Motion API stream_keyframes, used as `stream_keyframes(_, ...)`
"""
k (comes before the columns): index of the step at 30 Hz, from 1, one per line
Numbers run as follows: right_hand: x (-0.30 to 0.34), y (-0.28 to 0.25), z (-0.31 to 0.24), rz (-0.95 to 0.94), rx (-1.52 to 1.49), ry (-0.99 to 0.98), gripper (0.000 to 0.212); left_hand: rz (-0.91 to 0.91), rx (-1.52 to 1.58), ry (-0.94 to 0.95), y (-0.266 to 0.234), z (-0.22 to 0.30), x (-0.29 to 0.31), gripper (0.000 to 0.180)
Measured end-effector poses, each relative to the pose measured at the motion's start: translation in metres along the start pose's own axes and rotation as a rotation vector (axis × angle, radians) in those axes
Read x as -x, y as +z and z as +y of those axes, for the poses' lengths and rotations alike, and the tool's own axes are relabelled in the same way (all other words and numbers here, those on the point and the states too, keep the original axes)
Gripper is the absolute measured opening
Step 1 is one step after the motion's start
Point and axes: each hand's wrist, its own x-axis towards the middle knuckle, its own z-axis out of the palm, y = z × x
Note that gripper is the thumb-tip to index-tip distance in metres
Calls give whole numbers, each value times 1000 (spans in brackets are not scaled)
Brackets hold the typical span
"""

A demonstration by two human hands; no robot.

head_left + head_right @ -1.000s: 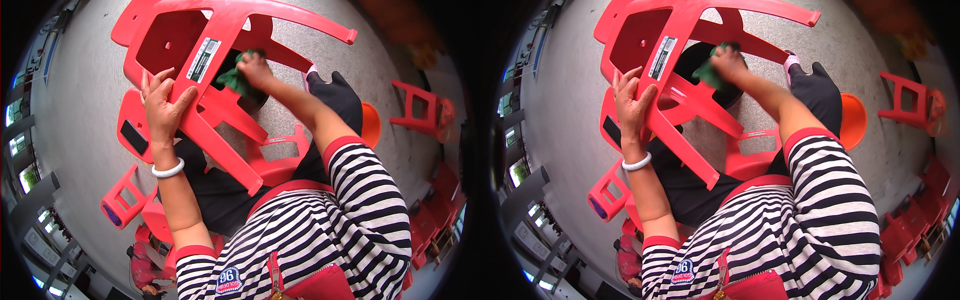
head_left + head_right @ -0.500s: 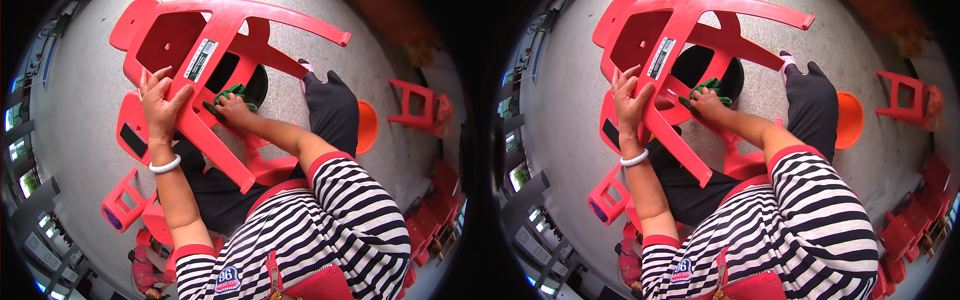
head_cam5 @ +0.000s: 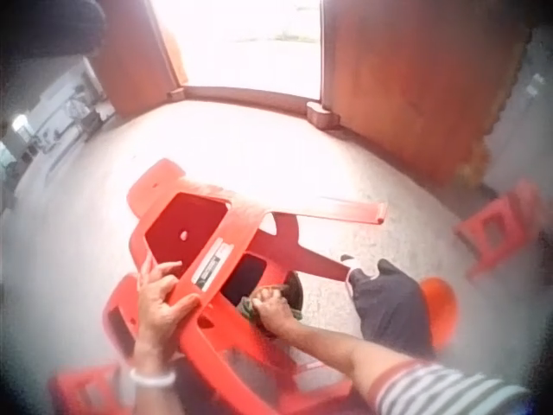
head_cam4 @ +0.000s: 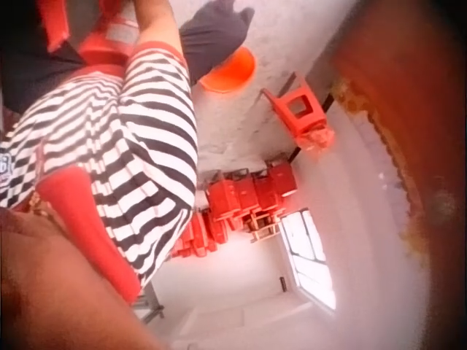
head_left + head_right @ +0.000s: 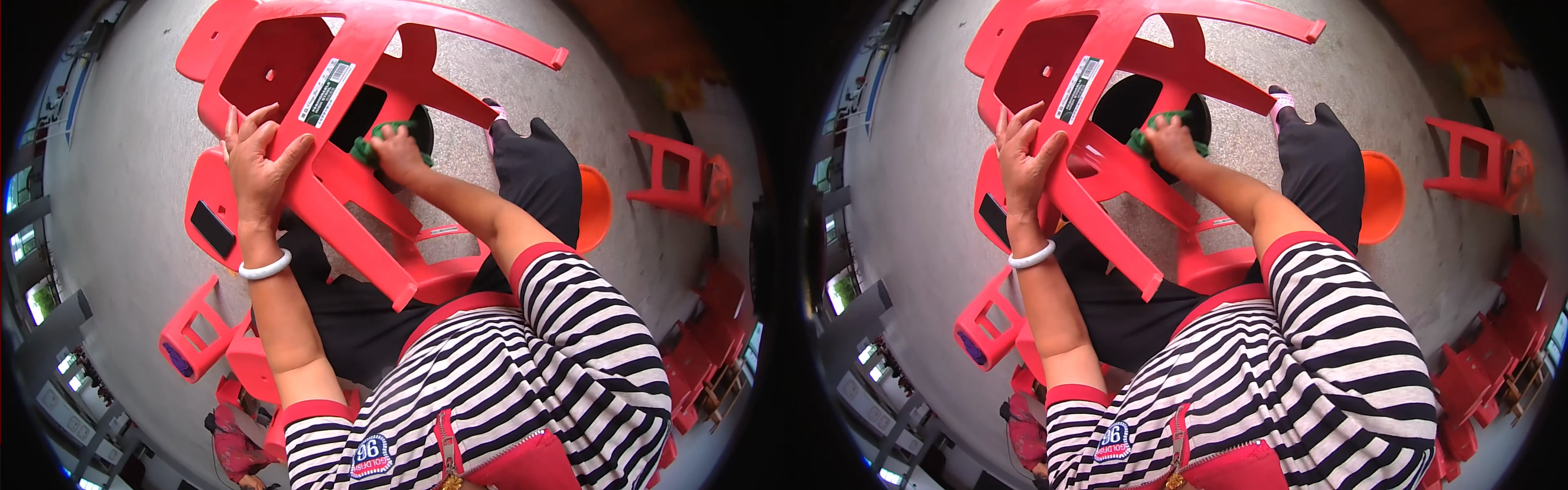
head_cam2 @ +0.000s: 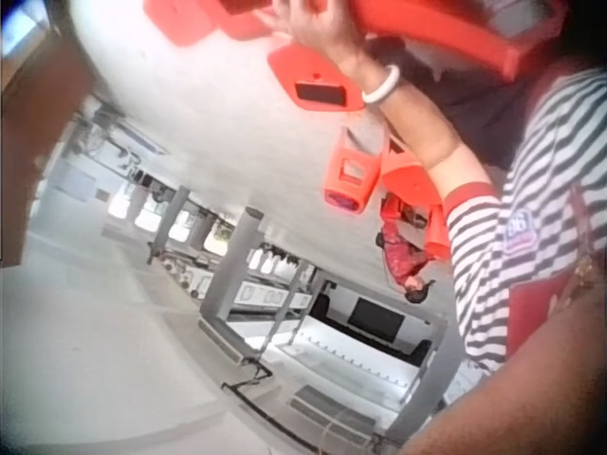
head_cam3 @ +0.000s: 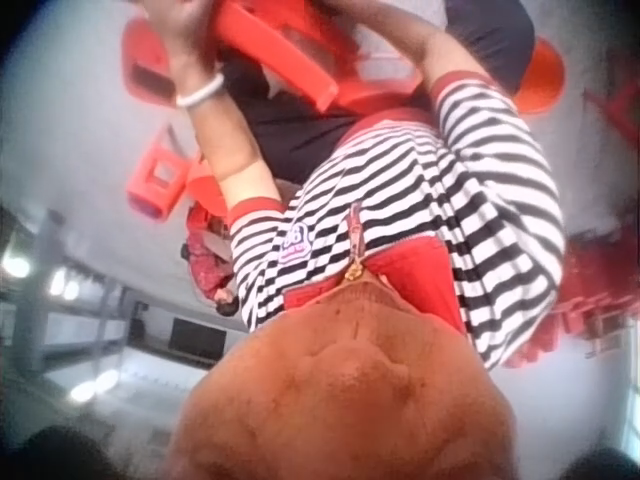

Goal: Cleaning red plastic stools with a green cloth.

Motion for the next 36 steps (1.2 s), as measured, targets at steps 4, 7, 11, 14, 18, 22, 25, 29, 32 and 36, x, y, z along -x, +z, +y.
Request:
stream_keyframes(4, -13, -1, -2, -42, -205, -214, 29, -24, 30, -9, -3, -2, -4, 42)
stream_keyframes(7, -67, -32, -16, 17, -134, -304, 28, -42, 13, -43, -13, -7, 5, 40)
stream_keyframes(11, -167, -54, 7, 336, -304, -353, 27, -52, 59, -16, -2, 10, -11, 39)
stream_keyframes(14, -192, -40, -21, 460, -215, -429, 27, -30, 45, -93, -19, 2, 10, 40)
stream_keyframes(18, -197, -15, 143, 297, 695, -284, 33, -26, 179, 32, 22, 42, -41, 42)
stream_keyframes(22, -138, -19, 62, 46, 384, -312, 41, 18, 72, -106, -8, 1, 7, 43)
stream_keyframes(25, -82, -36, 95, 72, 470, -243, 43, 47, 95, -95, -5, 3, 1, 41)
stream_keyframes(29, -7, -61, 128, -3, 390, -131, 49, 47, 59, -105, -6, 2, 2, 38)
stream_keyframes(32, 41, -66, 148, -10, 328, 60, 51, 46, 55, -84, -3, -2, 1, 37)
stream_keyframes(36, 66, -56, 158, 82, 195, 244, 56, 31, 99, -32, 0, -1, -2, 35)
